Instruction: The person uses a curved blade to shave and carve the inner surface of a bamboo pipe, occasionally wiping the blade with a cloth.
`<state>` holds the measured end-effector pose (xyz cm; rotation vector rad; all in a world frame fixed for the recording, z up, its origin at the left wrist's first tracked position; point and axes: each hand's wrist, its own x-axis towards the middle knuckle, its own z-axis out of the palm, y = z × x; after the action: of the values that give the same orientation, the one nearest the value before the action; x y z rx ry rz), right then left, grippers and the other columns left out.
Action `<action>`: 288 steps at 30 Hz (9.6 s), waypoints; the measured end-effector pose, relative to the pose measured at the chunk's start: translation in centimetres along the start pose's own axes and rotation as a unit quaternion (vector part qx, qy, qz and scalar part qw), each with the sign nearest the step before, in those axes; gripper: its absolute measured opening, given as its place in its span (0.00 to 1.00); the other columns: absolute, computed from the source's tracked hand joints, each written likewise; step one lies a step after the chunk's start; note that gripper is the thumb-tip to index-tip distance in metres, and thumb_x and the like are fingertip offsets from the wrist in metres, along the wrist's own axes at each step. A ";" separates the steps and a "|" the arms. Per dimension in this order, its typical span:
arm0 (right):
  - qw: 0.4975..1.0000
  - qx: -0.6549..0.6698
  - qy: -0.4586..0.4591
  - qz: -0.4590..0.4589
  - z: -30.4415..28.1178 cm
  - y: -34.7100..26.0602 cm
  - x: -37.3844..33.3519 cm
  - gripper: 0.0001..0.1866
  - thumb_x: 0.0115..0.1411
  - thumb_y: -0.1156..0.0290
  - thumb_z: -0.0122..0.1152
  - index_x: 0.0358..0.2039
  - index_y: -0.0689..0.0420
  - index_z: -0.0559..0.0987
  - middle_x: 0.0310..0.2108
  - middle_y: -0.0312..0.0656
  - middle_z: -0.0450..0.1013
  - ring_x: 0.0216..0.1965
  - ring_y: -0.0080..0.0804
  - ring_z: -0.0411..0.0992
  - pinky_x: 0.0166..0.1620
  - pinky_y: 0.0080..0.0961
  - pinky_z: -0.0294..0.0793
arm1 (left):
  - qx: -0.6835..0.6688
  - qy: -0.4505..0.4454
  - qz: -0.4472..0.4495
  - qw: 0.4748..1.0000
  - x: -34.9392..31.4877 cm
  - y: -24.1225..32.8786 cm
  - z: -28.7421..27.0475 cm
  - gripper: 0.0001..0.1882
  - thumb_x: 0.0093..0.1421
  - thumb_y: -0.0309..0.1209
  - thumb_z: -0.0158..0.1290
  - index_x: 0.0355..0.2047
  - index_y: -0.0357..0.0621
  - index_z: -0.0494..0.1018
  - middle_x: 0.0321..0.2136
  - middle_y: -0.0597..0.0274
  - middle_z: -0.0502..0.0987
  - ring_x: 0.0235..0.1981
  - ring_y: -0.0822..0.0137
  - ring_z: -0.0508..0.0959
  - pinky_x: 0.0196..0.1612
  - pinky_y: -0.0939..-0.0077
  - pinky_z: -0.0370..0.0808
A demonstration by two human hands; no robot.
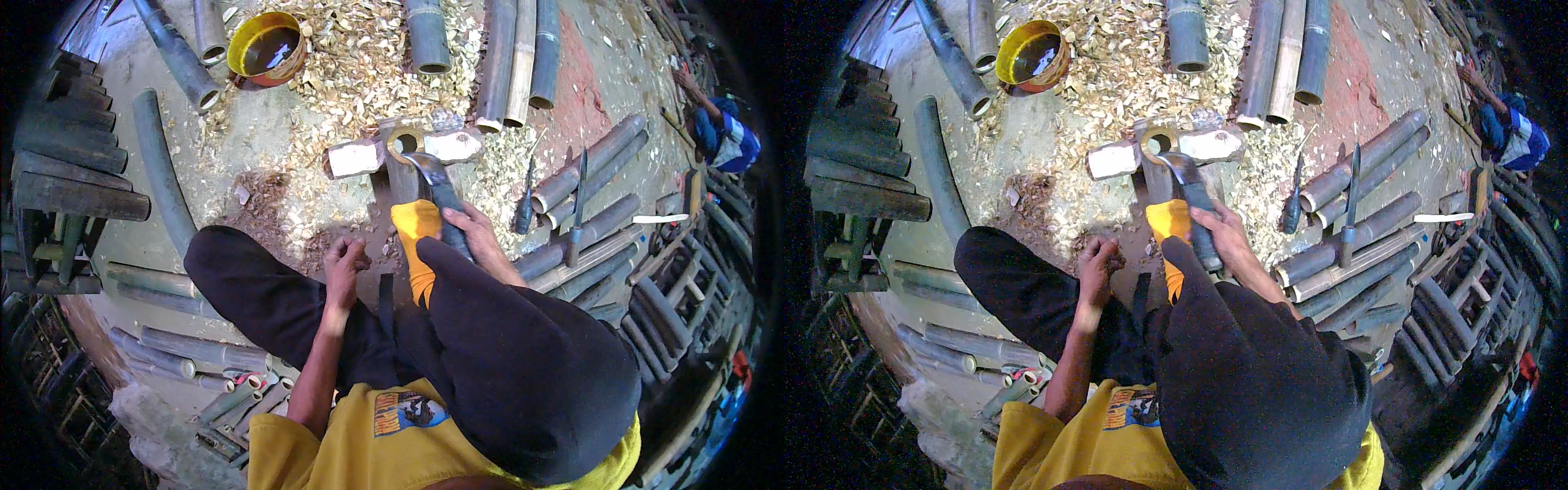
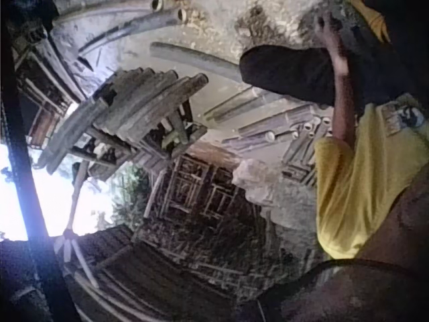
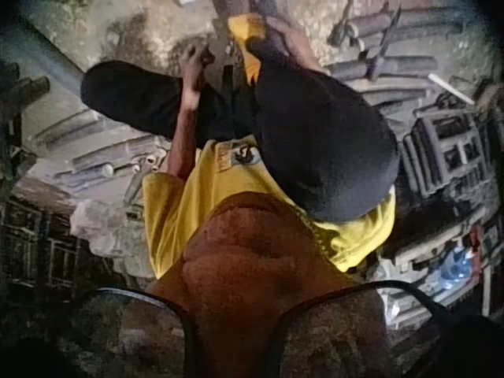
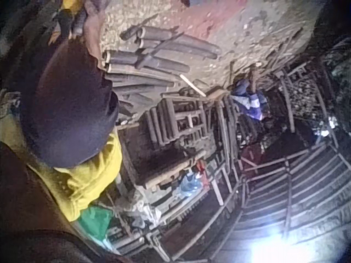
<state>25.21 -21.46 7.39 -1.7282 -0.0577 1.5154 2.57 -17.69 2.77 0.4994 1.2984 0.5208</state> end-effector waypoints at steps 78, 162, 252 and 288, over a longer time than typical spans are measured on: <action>0.994 0.022 0.051 -0.089 0.0 0.1 -1.5 0.17 0.51 0.71 0.58 0.38 0.67 0.68 0.18 0.39 0.69 0.13 0.24 0.67 0.15 0.20 0.65 | 0.046 -0.033 0.000 0.998 0.7 -0.6 0.3 0.10 0.54 0.32 0.52 0.19 0.45 0.66 0.14 0.68 0.68 0.16 0.76 0.68 0.22 0.83 0.65; 0.997 -0.002 0.056 -0.047 0.8 0.5 -2.0 0.24 0.50 0.71 0.59 0.46 0.66 0.66 0.20 0.40 0.70 0.12 0.24 0.67 0.13 0.19 0.65 | 0.067 -0.060 0.006 0.996 1.4 -0.8 1.0 0.11 0.55 0.33 0.51 0.19 0.43 0.67 0.14 0.68 0.68 0.15 0.78 0.67 0.22 0.83 0.63; 0.443 -0.739 -0.042 -0.506 21.9 -22.3 22.3 0.12 0.49 0.64 0.54 0.34 0.53 0.74 0.28 0.47 0.73 0.33 0.45 0.73 0.34 0.38 0.74 | 0.149 -0.081 0.000 0.986 0.0 -3.1 1.7 0.13 0.52 0.35 0.53 0.17 0.42 0.66 0.12 0.70 0.65 0.14 0.78 0.63 0.18 0.81 0.60; 0.993 0.117 -0.031 0.019 0.3 -1.3 -0.9 0.13 0.55 0.66 0.44 0.37 0.61 0.67 0.17 0.44 0.69 0.12 0.31 0.67 0.13 0.24 0.66 | 0.136 -0.065 0.012 0.988 1.6 -1.1 1.1 0.10 0.54 0.32 0.52 0.19 0.44 0.67 0.14 0.68 0.68 0.17 0.76 0.69 0.24 0.82 0.64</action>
<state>25.32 -20.89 8.92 -1.5051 0.1164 1.5369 4.08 -17.62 1.05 0.7654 1.2444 0.3252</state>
